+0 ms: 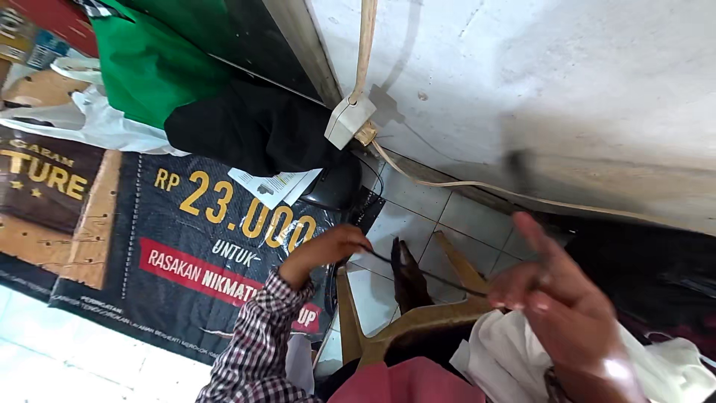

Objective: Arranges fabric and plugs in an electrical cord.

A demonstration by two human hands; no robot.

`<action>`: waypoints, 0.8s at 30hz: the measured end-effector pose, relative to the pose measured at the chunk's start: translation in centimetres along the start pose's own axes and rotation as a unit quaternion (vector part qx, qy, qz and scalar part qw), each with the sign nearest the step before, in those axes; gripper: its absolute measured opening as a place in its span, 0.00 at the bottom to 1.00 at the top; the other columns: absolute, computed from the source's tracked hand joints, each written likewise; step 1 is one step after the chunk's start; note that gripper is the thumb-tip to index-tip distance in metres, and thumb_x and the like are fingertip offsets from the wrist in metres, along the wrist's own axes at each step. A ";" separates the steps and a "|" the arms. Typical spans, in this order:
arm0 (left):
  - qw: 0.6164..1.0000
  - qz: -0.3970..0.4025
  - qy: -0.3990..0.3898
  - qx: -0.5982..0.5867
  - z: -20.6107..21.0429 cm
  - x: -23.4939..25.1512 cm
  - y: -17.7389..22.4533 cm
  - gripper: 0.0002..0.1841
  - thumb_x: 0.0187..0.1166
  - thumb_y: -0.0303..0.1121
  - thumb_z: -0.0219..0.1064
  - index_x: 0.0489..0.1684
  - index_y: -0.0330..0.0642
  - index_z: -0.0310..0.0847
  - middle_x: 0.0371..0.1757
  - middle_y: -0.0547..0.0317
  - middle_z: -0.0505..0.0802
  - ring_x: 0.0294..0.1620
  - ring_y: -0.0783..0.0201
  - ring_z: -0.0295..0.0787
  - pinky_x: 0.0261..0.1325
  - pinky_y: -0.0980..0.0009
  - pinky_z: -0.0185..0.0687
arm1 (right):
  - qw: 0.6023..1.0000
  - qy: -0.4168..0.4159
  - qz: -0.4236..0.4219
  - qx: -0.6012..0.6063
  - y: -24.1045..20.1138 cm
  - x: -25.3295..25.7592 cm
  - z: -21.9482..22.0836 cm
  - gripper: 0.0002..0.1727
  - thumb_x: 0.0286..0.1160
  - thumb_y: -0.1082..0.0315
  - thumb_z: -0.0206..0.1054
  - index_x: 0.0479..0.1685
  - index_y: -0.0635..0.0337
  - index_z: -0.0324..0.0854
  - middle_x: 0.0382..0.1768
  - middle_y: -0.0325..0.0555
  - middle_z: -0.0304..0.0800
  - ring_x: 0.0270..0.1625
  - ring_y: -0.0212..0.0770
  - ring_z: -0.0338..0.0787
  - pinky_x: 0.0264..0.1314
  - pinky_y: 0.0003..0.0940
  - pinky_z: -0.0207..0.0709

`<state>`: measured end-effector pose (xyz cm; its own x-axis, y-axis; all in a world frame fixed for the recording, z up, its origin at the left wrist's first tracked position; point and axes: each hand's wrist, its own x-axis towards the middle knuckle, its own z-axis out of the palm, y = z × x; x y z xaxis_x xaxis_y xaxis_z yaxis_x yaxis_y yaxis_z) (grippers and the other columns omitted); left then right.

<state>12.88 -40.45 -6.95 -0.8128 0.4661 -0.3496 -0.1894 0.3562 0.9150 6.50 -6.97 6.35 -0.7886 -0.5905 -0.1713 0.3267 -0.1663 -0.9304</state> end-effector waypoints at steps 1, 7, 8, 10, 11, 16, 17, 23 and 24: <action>0.998 -0.012 0.057 0.040 -0.9 0.6 -0.7 0.10 0.80 0.26 0.65 0.44 0.36 0.94 0.45 0.50 0.94 0.55 0.55 0.88 0.65 0.50 0.78 | 0.998 0.020 -0.053 -0.009 -0.9 -0.5 -0.4 0.34 0.84 0.52 0.65 0.89 0.43 0.65 0.42 0.28 0.97 0.44 0.27 0.95 0.57 0.26 0.88; 0.918 -0.101 0.371 0.094 -4.9 6.8 -1.2 0.12 0.83 0.28 0.66 0.52 0.26 0.89 0.54 0.31 0.90 0.58 0.40 0.88 0.66 0.45 0.80 | 0.951 0.091 -0.187 -0.229 -1.9 -1.6 -2.5 0.16 0.88 0.46 0.57 0.57 0.32 0.90 0.62 0.20 0.89 0.69 0.28 0.84 0.75 0.27 0.77; 0.905 -0.122 0.404 0.061 -5.0 8.2 -1.2 0.13 0.83 0.28 0.65 0.54 0.24 0.87 0.56 0.30 0.88 0.57 0.41 0.89 0.65 0.47 0.83 | 0.933 0.087 -0.169 -0.306 -1.4 -1.7 -2.2 0.18 0.89 0.44 0.54 0.59 0.30 0.89 0.65 0.18 0.84 0.71 0.23 0.80 0.73 0.22 0.74; 0.878 -0.131 0.461 0.003 -4.9 11.1 -2.2 0.16 0.82 0.28 0.65 0.59 0.20 0.80 0.60 0.28 0.86 0.60 0.41 0.88 0.67 0.48 0.82 | 0.892 0.090 -0.142 -0.419 0.0 -1.8 -1.1 0.19 0.89 0.43 0.54 0.59 0.35 0.88 0.62 0.23 0.82 0.66 0.18 0.79 0.68 0.16 0.73; 0.871 -0.124 0.476 -0.013 -4.7 12.3 -2.9 0.18 0.83 0.27 0.64 0.65 0.20 0.76 0.64 0.27 0.85 0.64 0.41 0.86 0.71 0.49 0.79 | 0.884 0.086 -0.136 -0.438 0.8 -1.7 -0.7 0.18 0.88 0.44 0.57 0.57 0.39 0.88 0.59 0.28 0.83 0.65 0.18 0.79 0.67 0.14 0.73; 0.921 -0.086 0.365 0.104 -3.6 15.4 -5.0 0.20 0.77 0.12 0.53 0.64 0.23 0.82 0.73 0.27 0.82 0.77 0.33 0.76 0.79 0.40 0.67 | 0.886 0.064 -0.102 -0.448 2.9 -1.6 -0.6 0.15 0.86 0.56 0.64 0.48 0.59 0.90 0.54 0.49 0.86 0.60 0.25 0.84 0.65 0.12 0.75; 0.929 -0.097 0.335 0.125 -3.5 15.7 -5.0 0.20 0.74 0.12 0.55 0.62 0.26 0.86 0.74 0.29 0.82 0.78 0.31 0.73 0.77 0.34 0.63 | 0.891 0.067 -0.089 -0.440 2.7 -1.8 -0.8 0.16 0.86 0.57 0.65 0.47 0.60 0.91 0.54 0.49 0.87 0.60 0.25 0.85 0.64 0.12 0.76; 0.937 -0.126 0.322 0.050 -4.4 14.4 -4.0 0.23 0.72 0.15 0.59 0.69 0.25 0.79 0.76 0.28 0.78 0.81 0.36 0.69 0.81 0.38 0.61 | 0.825 0.163 0.062 -0.538 -2.6 -3.0 -4.1 0.17 0.85 0.68 0.60 0.55 0.77 0.86 0.53 0.69 0.90 0.57 0.52 0.91 0.66 0.41 0.82; 0.932 -0.105 0.346 -0.033 -4.4 13.7 -4.2 0.28 0.70 0.16 0.62 0.75 0.22 0.70 0.77 0.28 0.77 0.81 0.40 0.71 0.81 0.46 0.66 | 0.804 0.192 0.086 -0.556 -2.9 -3.5 -5.1 0.18 0.86 0.67 0.60 0.58 0.77 0.84 0.52 0.68 0.90 0.53 0.51 0.91 0.62 0.42 0.83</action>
<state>0.17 -39.11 -14.69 -0.9105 -0.2495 -0.3298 -0.3990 0.3204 0.8592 5.64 -0.42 7.96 -0.9540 -0.2058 -0.2180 -0.0503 0.8267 -0.5603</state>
